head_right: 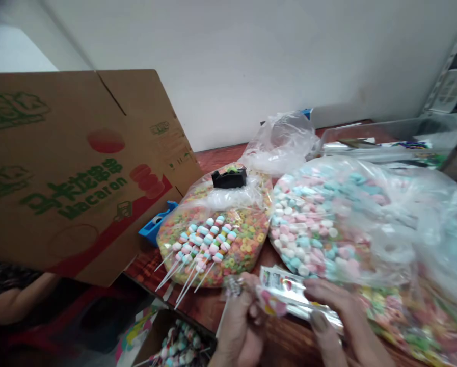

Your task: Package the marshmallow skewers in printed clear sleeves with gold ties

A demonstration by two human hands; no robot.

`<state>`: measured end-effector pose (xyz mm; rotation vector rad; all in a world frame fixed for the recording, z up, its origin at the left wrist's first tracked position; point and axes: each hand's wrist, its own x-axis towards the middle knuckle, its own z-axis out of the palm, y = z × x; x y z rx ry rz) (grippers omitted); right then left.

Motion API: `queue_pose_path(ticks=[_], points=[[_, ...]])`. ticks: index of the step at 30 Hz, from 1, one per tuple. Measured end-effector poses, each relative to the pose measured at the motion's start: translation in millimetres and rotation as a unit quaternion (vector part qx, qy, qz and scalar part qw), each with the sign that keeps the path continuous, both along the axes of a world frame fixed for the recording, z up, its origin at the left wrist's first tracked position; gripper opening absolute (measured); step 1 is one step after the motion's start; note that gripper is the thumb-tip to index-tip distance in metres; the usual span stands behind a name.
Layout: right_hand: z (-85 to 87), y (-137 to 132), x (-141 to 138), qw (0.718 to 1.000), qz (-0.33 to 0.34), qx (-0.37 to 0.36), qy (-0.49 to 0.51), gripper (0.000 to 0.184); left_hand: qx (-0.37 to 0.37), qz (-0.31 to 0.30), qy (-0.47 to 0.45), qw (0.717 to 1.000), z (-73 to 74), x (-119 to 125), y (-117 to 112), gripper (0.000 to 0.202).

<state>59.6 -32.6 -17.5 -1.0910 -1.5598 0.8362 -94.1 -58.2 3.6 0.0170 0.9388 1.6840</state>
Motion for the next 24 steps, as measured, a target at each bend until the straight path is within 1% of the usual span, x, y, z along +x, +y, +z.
queue_pose_path(ticks=[1, 2, 3, 4, 5, 6, 8, 9, 11, 14, 16, 18, 21, 24], points=[[6.9, 2, -20, 0.997, 0.042, -0.059, -0.001, 0.028, 0.018, 0.031, 0.006, 0.999, 7.0, -20, -7, 0.046], [12.2, 2, -43, 0.983, 0.138, -0.122, 0.008, 0.029, 0.029, 0.056, 0.009, 0.998, 13.2, -40, -14, 0.044], [15.7, 2, -68, 0.962, 0.203, -0.177, 0.052, 0.03, 0.039, 0.079, 0.009, 0.996, 18.3, -59, -22, 0.044], [17.5, 2, -95, 0.917, 0.284, -0.262, 0.095, 0.033, 0.045, 0.099, 0.007, 0.994, 22.2, -76, -31, 0.044], [17.7, 0, -121, 0.866, 0.329, -0.346, 0.151, 0.035, 0.046, 0.128, 0.013, 0.991, 24.9, -92, -39, 0.044], [16.8, -1, -146, 0.816, 0.36, -0.41, 0.191, 0.039, 0.053, 0.155, 0.024, 0.986, 26.2, -106, -46, 0.045], [12.5, -2, -188, 0.792, 0.37, -0.446, 0.192, 0.042, 0.077, 0.191, 0.04, 0.978, 25.2, -128, -59, 0.044], [9.8, -2, -205, 0.791, 0.361, -0.456, 0.19, 0.043, 0.089, 0.198, 0.042, 0.975, 23.0, -137, -64, 0.043], [4.3, 1, -227, 0.804, 0.327, -0.461, 0.183, 0.041, 0.105, 0.198, 0.034, 0.974, 16.1, -148, -70, 0.039], [-2.7, 6, -246, 0.83, 0.266, -0.457, 0.179, 0.037, 0.099, 0.184, 0.017, 0.978, 3.0, -157, -73, 0.035], [-5.5, 8, -254, 0.843, 0.232, -0.453, 0.174, 0.032, 0.09, 0.178, 0.011, 0.98, -3.8, -158, -69, 0.031], [-6.3, 9, -259, 0.854, 0.207, -0.446, 0.17, 0.028, 0.09, 0.18, 0.011, 0.979, -7.2, -156, -63, 0.027], [-3.7, 8, -262, 0.868, 0.181, -0.433, 0.162, 0.026, 0.098, 0.176, 0.006, 0.98, -6.0, -153, -54, 0.027], [-0.9, 9, -261, 0.883, 0.168, -0.412, 0.148, 0.027, 0.097, 0.161, -0.006, 0.982, -2.4, -151, -51, 0.028]])
